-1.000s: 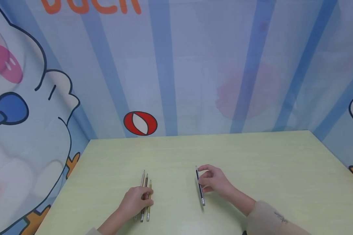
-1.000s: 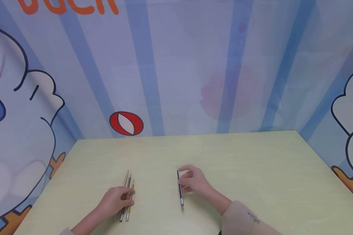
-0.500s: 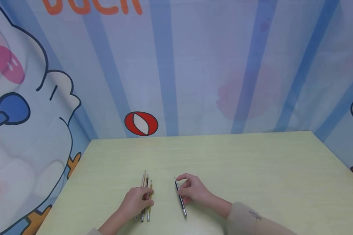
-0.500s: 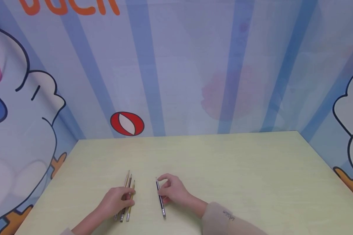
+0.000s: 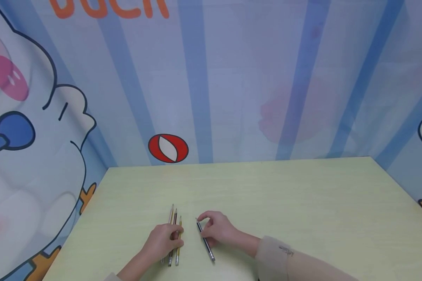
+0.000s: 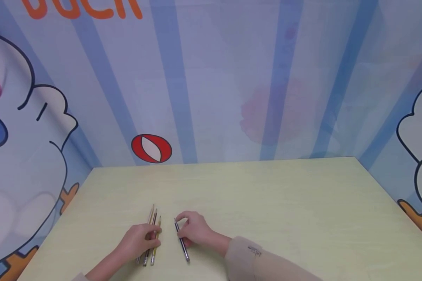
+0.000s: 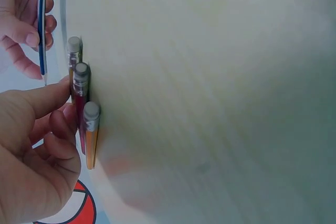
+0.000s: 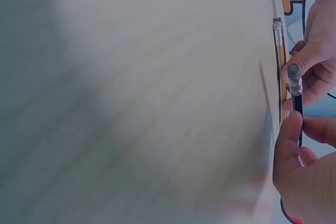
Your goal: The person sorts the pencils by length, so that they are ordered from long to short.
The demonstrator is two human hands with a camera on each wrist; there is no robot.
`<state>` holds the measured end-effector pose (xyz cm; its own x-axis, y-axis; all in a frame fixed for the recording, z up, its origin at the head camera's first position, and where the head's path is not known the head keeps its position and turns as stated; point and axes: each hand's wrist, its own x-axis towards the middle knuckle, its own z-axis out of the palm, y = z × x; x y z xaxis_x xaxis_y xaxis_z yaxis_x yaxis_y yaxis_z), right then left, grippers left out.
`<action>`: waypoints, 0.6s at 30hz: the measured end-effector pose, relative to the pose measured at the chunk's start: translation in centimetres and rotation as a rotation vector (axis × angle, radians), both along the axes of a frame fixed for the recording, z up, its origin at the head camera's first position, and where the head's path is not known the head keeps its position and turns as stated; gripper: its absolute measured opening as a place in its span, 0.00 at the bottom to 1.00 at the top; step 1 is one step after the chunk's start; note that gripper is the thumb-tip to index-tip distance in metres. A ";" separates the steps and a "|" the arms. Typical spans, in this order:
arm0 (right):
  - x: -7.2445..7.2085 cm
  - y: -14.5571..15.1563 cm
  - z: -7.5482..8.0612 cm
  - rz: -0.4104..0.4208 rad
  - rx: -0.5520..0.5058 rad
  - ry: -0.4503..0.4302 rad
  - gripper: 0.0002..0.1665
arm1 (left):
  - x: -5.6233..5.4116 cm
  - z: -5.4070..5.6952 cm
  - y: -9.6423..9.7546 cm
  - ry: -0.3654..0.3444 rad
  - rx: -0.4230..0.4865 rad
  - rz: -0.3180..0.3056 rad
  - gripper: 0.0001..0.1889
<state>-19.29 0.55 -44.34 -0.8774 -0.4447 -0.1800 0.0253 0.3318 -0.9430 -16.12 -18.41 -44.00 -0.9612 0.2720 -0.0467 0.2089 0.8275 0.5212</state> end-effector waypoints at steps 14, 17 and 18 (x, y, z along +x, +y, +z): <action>-0.6 -2.8 0.0 0.031 0.221 0.046 0.16 | 0.0 0.1 0.1 -0.023 0.005 -0.002 0.13; -0.4 -3.3 0.4 0.067 0.308 0.103 0.16 | -0.1 0.1 0.1 -0.033 0.012 0.000 0.13; -0.3 -3.4 0.5 0.078 0.339 0.123 0.16 | -0.1 0.1 0.1 -0.034 0.015 -0.002 0.13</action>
